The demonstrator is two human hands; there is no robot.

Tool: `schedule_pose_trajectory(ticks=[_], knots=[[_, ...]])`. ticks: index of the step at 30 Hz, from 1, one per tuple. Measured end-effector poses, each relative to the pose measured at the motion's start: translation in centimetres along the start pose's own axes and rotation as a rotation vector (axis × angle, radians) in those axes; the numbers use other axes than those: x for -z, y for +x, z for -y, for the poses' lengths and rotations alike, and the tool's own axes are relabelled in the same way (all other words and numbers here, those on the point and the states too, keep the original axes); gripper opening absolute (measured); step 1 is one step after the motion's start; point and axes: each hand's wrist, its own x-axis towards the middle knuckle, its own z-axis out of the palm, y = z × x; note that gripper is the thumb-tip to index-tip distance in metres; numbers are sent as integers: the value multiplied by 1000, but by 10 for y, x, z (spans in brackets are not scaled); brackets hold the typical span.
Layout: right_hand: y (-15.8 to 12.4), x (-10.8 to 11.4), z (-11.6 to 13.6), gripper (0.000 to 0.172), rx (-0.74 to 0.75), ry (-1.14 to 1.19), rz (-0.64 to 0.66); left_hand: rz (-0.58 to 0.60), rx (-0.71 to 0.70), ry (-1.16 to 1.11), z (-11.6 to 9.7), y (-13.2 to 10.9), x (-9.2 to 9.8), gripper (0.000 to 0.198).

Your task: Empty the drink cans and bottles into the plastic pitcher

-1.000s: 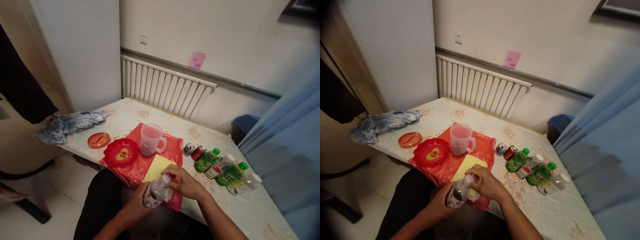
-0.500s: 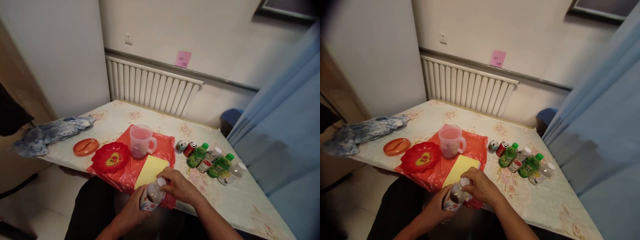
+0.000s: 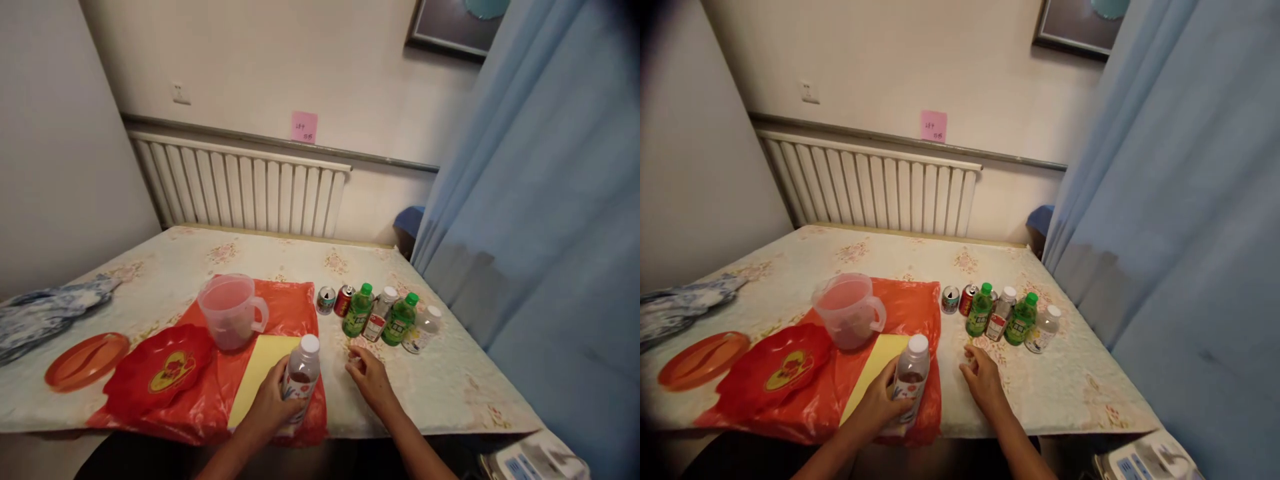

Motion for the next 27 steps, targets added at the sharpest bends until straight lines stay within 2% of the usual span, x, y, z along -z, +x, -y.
schedule_pose_trajectory(ticks=[2,4,8,13,17,22,27], knots=[[-9,-2,-37,31,-16,-36,-52,-15,-3,-18,0,22,-12,74],[-20,-5,-64,30,-11,-64,-76,-19,-25,-27,1,44,-25,71],[-37,-16,-90,27,152,-251,-95,-50,-102,16,4,87,-49,67],[-40,-24,-91,21,172,-376,-91,-130,-117,114,8,136,-76,64],[-40,-23,-87,20,150,-400,-83,-195,-135,167,14,165,-94,63],[-41,-25,-88,20,155,-404,-95,-276,-173,223,22,186,-110,58],[-40,-26,-91,23,181,-380,-124,-334,-221,254,31,197,-119,58]])
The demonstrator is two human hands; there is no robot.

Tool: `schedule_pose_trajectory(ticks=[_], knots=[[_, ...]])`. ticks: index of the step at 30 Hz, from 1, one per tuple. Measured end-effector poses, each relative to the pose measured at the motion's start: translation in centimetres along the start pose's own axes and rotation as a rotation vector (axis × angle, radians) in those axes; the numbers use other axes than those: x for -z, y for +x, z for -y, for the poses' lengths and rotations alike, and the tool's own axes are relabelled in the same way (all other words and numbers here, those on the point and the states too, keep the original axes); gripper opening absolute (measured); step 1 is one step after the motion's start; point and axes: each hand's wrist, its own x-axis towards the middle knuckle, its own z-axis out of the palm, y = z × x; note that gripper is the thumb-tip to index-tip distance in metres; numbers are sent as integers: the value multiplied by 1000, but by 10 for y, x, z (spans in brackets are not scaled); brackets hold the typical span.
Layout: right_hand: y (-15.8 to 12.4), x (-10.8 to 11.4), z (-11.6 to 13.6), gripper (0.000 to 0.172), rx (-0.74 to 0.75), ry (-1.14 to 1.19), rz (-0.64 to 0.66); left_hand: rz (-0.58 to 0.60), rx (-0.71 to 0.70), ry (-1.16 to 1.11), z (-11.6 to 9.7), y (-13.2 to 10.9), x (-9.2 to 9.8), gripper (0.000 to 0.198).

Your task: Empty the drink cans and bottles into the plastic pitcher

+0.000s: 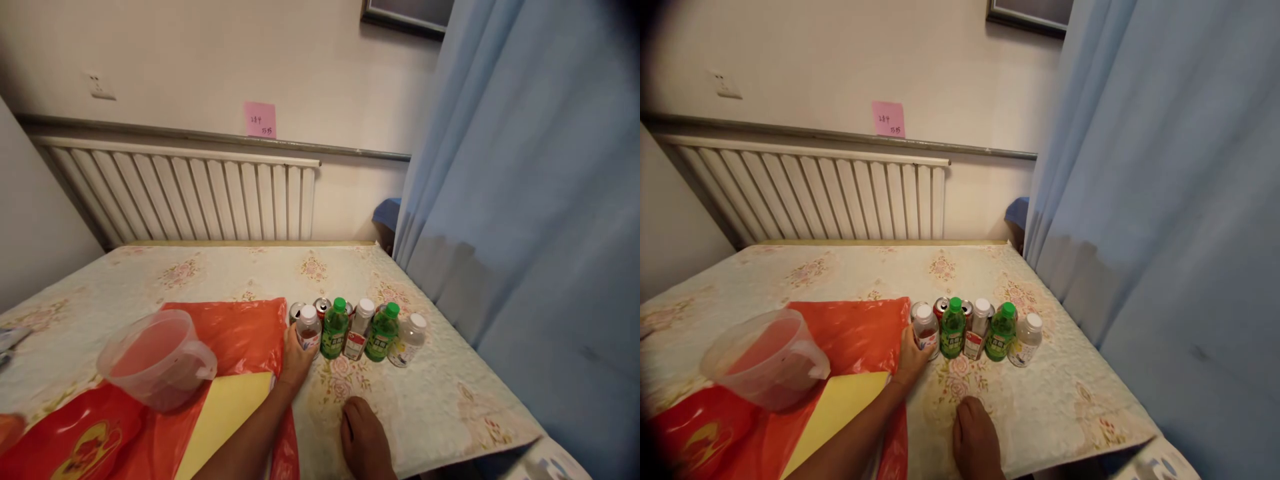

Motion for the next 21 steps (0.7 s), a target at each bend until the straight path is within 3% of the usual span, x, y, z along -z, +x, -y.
schedule_pose_trajectory(ticks=[7,21], knots=[[0,1,1,22,8,-24,-7,-31,-49,32,9,1,-7,59],[2,1,3,23,2,-31,-28,-22,53,135,30,-10,-12,45]])
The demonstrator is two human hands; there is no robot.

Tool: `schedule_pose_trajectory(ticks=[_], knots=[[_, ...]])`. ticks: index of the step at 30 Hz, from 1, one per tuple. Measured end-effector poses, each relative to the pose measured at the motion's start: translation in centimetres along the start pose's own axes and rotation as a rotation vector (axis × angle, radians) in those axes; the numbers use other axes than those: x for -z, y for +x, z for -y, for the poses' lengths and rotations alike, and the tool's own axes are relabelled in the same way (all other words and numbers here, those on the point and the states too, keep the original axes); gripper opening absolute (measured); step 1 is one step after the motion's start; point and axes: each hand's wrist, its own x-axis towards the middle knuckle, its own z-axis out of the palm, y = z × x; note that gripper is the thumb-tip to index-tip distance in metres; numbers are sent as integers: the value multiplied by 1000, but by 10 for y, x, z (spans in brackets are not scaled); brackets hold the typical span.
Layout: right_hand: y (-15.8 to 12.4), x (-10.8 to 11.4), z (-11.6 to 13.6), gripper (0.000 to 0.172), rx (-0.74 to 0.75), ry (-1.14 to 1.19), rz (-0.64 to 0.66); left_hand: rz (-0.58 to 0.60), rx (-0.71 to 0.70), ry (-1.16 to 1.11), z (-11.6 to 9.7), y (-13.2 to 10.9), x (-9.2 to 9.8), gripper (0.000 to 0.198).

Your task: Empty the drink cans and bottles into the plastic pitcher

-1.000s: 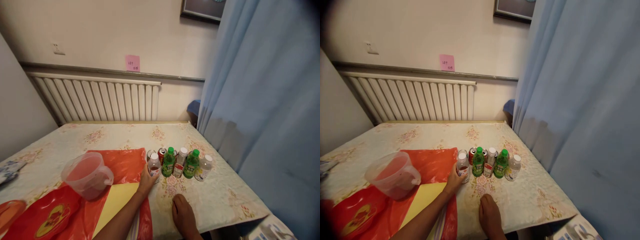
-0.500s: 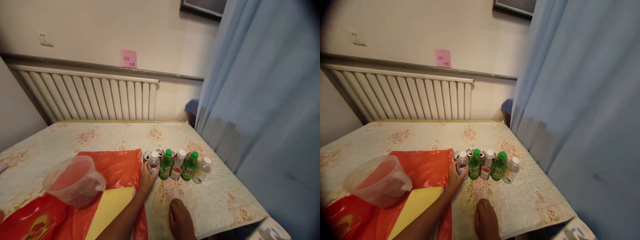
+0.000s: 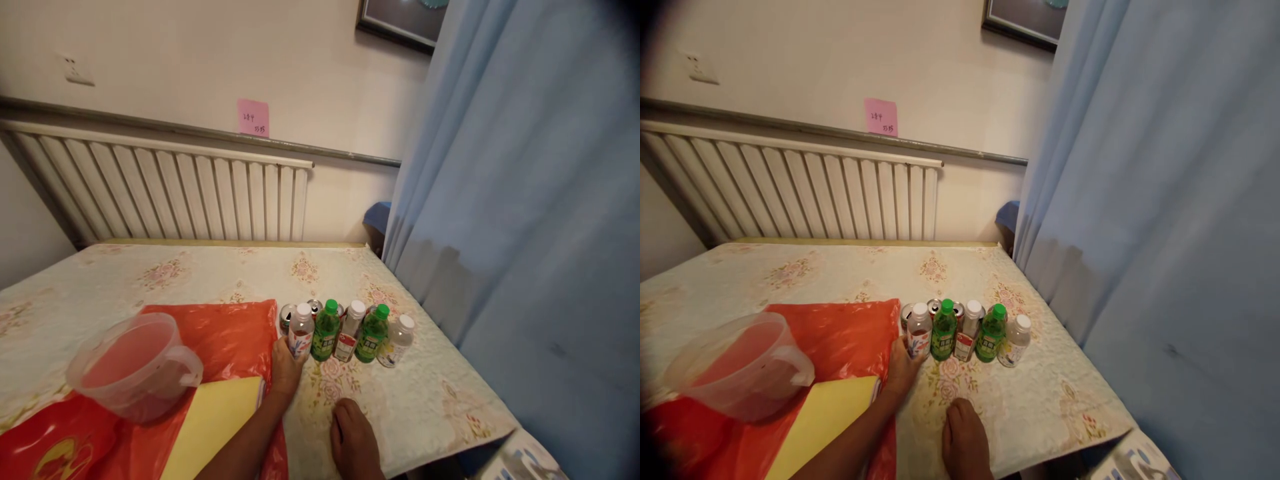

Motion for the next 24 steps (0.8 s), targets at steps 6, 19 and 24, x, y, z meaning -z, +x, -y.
schedule_pose_trajectory(ticks=[6,19,24], knots=[[0,0,0,22,-8,-34,26,27,21,7,-7,-10,12,41],[-2,5,4,23,20,-9,-5,252,5,-88,-16,-102,115,14],[-5,3,7,19,-41,52,-26,163,17,-21,0,-114,158,17]])
